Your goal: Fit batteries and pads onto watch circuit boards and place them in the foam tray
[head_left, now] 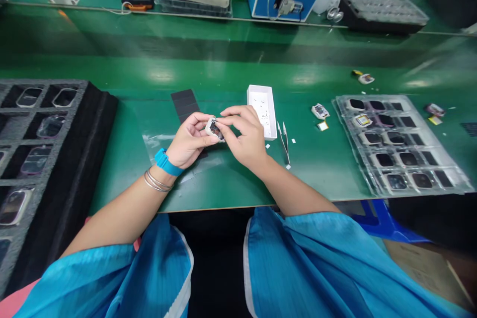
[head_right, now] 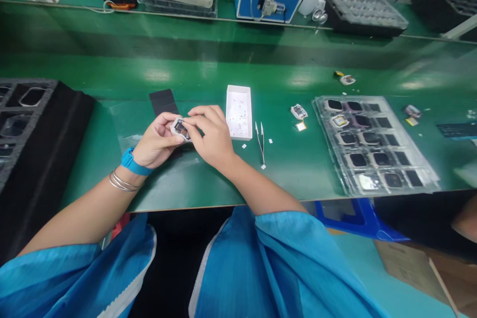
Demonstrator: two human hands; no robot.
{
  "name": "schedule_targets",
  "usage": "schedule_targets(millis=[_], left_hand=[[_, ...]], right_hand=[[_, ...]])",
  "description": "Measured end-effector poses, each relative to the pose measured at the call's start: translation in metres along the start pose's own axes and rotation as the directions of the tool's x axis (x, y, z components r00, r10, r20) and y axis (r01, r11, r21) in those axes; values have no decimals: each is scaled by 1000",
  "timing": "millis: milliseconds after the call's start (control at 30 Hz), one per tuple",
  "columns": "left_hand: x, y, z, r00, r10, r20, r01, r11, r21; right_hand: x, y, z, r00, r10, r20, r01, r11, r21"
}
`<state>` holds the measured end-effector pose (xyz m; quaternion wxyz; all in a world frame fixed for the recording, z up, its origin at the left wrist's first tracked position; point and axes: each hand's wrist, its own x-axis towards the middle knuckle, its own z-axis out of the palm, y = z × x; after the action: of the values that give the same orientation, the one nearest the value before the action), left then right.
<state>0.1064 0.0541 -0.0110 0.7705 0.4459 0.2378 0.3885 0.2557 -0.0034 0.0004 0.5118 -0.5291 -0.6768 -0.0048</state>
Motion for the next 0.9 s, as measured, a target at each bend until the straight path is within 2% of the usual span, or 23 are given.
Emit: schedule_targets(millis=[100,200,300,433,567,733,800,833,900], left_hand=[[0,1,-2,1000,1,-7,-1,1000,15],[0,2,0,1000,10,-4,-10,999,31],[-1,1,3,997,70,-12,-69,996,61],[-3,1,6,989,146,-38,-141,985,97],[0,3,4,994,102,-35,-98,991,92],[4,15,-7,997,71,-19,-70,996,56],[5,22,-15,995,94,-35,-92,993,70],[5,25,-18,993,107,-47,-103,991,80],[6,30,-26,990,122,-66,-116,989,97]], right_hand=[[2,1,-3,997,-53,53,59,991,-120],[0,0,-2,999,-9,53,14,996,-88],[-2,-3,0,1000,-3,0,3,999,-49],[-2,-6,-1,1000,-13,-4,12,996,-86],[3,-3,-8,994,16,104,-10,998,-62],[5,10,-8,982,131,137,-137,990,37],[1,12,-2,945,121,304,-126,992,-1],[-1,12,2,900,98,425,-96,995,-27],[-8,9,10,775,70,628,-15,996,-93]])
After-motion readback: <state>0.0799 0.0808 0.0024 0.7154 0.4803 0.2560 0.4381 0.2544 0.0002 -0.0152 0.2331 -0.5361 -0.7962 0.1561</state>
